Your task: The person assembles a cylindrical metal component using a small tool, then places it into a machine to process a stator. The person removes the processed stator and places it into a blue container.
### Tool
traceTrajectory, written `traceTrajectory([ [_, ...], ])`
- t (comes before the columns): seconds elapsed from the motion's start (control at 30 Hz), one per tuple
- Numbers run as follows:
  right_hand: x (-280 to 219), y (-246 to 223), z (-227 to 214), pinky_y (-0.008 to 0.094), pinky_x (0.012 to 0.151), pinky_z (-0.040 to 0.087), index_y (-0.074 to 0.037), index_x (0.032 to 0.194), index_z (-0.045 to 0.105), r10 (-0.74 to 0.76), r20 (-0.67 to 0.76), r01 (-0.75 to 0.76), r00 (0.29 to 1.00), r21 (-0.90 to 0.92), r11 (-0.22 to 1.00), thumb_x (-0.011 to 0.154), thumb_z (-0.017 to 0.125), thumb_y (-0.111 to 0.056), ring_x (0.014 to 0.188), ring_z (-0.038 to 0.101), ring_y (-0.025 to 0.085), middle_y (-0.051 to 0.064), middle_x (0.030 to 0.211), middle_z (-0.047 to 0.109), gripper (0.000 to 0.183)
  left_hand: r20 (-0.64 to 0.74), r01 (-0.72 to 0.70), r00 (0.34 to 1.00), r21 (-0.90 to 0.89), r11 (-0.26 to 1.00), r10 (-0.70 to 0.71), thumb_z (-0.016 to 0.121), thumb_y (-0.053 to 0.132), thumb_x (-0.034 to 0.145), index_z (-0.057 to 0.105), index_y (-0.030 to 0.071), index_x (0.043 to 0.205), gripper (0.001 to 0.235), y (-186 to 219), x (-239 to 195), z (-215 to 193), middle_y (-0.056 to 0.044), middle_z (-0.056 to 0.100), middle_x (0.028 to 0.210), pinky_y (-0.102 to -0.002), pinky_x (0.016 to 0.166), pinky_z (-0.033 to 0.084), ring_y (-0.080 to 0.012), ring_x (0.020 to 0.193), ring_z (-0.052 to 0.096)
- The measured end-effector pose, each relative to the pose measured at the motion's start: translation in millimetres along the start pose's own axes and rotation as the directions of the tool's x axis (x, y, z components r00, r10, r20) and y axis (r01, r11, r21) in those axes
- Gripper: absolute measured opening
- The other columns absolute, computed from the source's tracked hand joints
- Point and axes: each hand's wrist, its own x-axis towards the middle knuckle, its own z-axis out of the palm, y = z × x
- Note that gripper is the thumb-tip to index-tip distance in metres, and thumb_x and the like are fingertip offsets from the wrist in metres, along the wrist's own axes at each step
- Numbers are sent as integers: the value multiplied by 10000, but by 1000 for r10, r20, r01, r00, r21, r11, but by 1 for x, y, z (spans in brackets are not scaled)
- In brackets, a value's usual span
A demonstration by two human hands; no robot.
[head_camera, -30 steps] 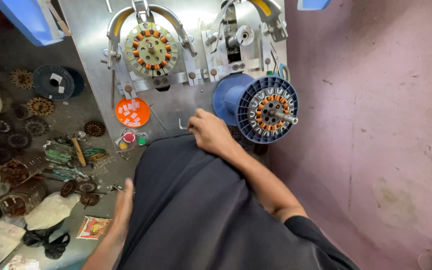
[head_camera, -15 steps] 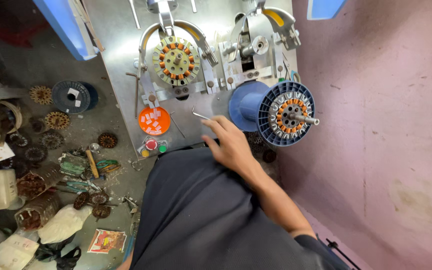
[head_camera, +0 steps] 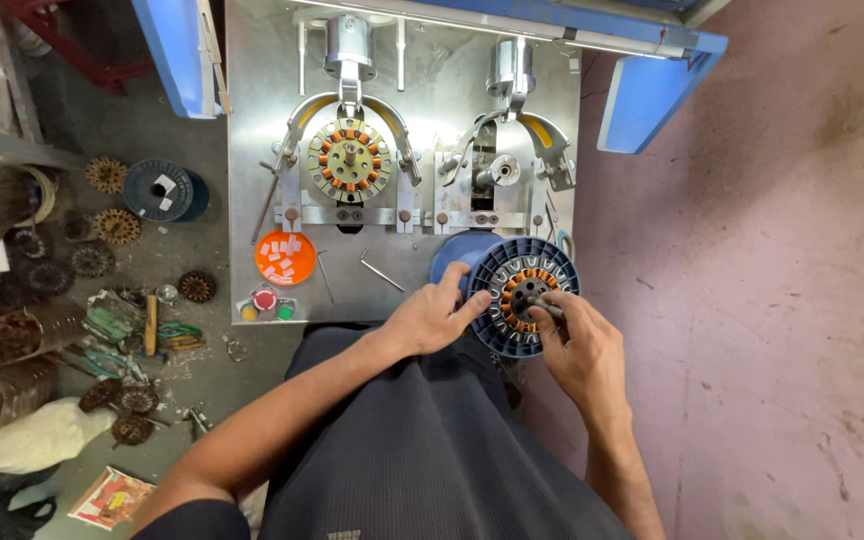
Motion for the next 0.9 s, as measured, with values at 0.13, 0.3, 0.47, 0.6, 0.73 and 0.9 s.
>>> traceTrajectory([
  [0.13,2,23,4,340,626,571,-27,993,705,-39,17,38,999,67,997,925,747,-129,722,739,247,120,868,746,129,-121,-124,987,-138,983,107,569,383,1030,476,52,1386,495,-8,26,22,-209,748,969,-446,820,554,-363,940,731],
  [0.3,20,56,-22,293,599,562,-28,987,734,-78,-66,88,995,170,982,950,735,-106,692,734,147,91,817,760,86,-133,-45,991,-339,940,-1,563,279,989,550,44,1343,425,-3,14,25,-133,745,852,-376,702,560,-218,756,725],
  [0.47,62,104,-39,238,505,512,-30,1000,709,-29,-141,70,990,293,954,1080,696,-129,599,670,82,58,754,729,127,-345,-120,938,-251,961,27,594,240,1002,584,-23,1353,439,13,-41,19,-78,706,820,-300,695,532,-113,730,635],
  [0.6,125,117,5,237,452,454,-14,998,716,-194,-136,215,972,161,963,1088,714,-109,569,647,82,70,761,737,130,-514,91,778,-477,874,-361,572,202,1064,671,-3,1422,424,18,-125,-8,-97,582,829,-327,619,384,-142,701,458],
  [0.73,158,114,68,278,514,453,20,955,734,-232,-143,246,962,89,965,1005,762,-95,573,633,130,122,727,721,128,-827,-239,439,-485,841,-352,566,116,1094,581,-93,1416,384,8,-231,-26,-109,691,1235,-282,1012,506,-154,1094,653],
  [0.9,159,111,105,309,495,438,33,949,743,-136,-160,157,978,128,979,997,728,-69,549,627,156,141,679,707,113,-942,-306,83,-334,892,-324,531,54,1209,547,-92,1348,201,-61,-316,3,-105,667,1270,-272,1082,519,-132,1085,605],
])
